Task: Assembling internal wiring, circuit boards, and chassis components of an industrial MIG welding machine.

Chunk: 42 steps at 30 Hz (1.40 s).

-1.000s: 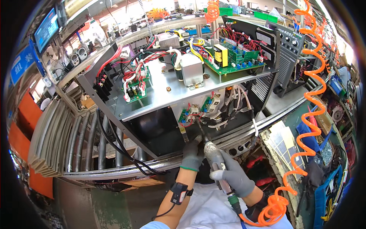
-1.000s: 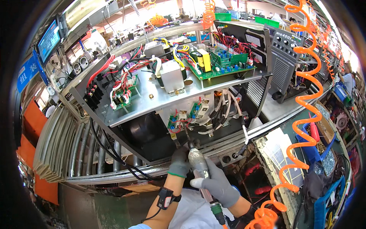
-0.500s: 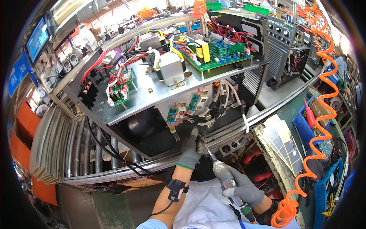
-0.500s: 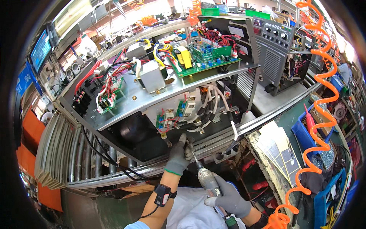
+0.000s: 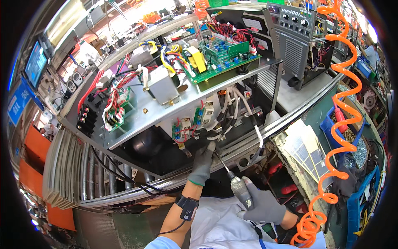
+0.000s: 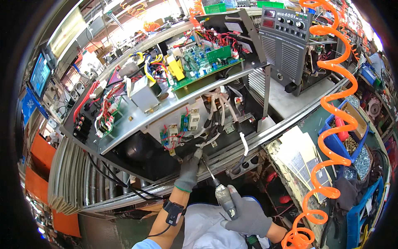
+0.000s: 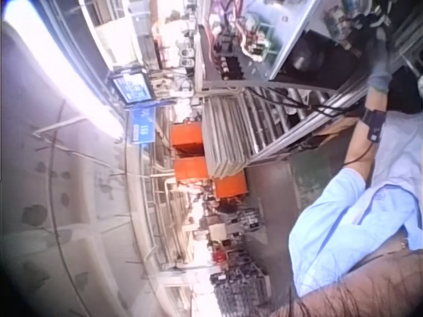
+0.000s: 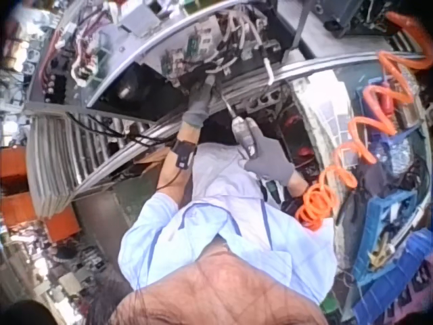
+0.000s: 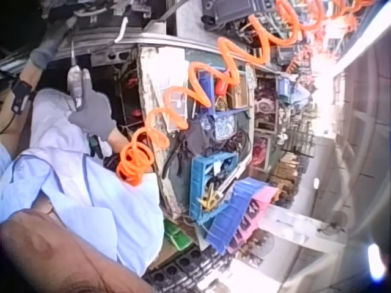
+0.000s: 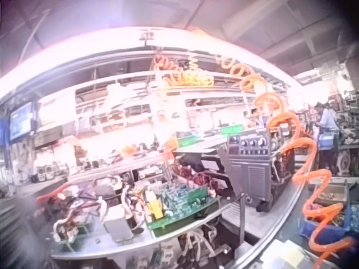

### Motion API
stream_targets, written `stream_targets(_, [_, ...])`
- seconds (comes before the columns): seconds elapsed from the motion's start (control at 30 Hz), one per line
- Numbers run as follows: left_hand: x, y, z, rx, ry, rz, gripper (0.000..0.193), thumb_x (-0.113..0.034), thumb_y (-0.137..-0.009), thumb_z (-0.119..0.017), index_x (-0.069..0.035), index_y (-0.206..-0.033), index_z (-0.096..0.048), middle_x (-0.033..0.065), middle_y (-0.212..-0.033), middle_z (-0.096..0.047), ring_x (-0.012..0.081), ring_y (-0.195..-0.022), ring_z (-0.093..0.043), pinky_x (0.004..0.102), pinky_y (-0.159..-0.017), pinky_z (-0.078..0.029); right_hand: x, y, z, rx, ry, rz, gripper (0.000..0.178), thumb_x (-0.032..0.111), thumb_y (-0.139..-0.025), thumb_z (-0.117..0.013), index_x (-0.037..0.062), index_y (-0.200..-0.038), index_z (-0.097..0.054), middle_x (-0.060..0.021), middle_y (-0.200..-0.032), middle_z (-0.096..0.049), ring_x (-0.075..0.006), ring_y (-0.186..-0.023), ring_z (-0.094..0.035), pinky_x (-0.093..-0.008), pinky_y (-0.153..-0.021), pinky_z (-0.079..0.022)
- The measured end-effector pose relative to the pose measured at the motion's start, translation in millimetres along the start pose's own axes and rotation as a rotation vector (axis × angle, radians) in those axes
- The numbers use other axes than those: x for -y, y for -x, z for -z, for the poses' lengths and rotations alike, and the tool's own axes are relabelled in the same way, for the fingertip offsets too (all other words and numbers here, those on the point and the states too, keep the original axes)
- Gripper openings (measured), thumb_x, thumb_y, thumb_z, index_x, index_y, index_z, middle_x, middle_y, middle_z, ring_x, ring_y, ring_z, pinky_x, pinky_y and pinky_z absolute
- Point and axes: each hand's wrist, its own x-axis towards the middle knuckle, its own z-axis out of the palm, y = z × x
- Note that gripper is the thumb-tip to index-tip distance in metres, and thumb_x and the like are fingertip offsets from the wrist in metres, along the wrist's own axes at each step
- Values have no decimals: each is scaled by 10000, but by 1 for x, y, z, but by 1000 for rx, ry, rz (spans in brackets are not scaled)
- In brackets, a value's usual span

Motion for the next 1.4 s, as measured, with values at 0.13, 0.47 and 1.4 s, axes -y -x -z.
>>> stream_targets(0.13, [6,6,0,36,214,172,425,-415,-924,-546,-44,-746,-650,-5,-552,-519,58,-397,-388,227,-385,-255,-23,-6,-3,6,-374,113,1040,295,-609,-787,-47,-1417,-228,-186,-998,-591,-280,-896,-605,-332,-798,-455])
stream_targets(0.47, [14,21,-5,177,451,226,430,-441,-940,-502,-37,-846,-614,-22,-453,-378,78,-358,-305,235,-363,-207,-42,-3,-3,-59,-355,306,905,215,-617,-773,-32,-1372,-340,-78,-924,-558,-176,-809,-560,-296,-750,-466])
stream_targets(1.4, [32,30,-33,-60,450,43,192,-54,-838,-617,-51,-1030,-607,-17,-744,-557,58,-582,-429,209,-522,-366,-18,18,-19,-52,-856,136,920,157,-553,-778,-2,-1360,-364,-57,-879,-583,-120,-735,-579,-252,-654,-473])
